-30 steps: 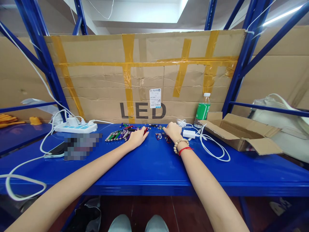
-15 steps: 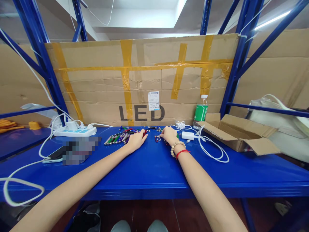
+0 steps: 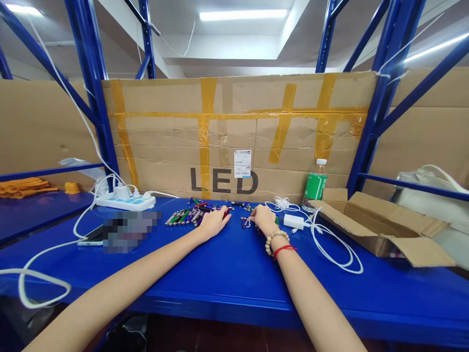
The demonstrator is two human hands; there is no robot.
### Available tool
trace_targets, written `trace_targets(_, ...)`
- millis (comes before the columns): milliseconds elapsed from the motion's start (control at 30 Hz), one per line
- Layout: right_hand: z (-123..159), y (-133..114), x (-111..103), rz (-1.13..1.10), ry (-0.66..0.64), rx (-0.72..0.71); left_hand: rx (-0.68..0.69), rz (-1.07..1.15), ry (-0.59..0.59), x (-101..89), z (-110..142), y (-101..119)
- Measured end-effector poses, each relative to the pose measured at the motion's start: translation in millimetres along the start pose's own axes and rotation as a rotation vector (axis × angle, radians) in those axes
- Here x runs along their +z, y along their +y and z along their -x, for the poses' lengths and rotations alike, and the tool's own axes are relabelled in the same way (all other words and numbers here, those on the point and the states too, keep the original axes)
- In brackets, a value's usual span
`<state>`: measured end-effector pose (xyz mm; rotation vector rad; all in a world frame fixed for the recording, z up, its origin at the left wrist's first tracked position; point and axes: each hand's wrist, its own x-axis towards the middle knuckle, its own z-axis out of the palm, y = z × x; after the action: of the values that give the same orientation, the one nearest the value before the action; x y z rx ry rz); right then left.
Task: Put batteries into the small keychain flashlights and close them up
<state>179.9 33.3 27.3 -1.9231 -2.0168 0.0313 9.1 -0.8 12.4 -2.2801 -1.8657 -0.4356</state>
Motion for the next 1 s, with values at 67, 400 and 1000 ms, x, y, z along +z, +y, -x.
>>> trace_targets(67,0.5,-0.8,-0.2,0.0,-0.007,0.002,0.005,0.005,0.006,0.7,-0.1,-0.6)
trace_targets(400,-0.6,-0.6,4.6,-0.033,0.029,0.022,0.012,0.007,0.011,1.7,-0.6,-1.1)
trace_targets(1000,-3.4,-0.8,19.3,-0.29,0.178,-0.071,0.026,0.03,0.002,0.7,-1.6,-0.8)
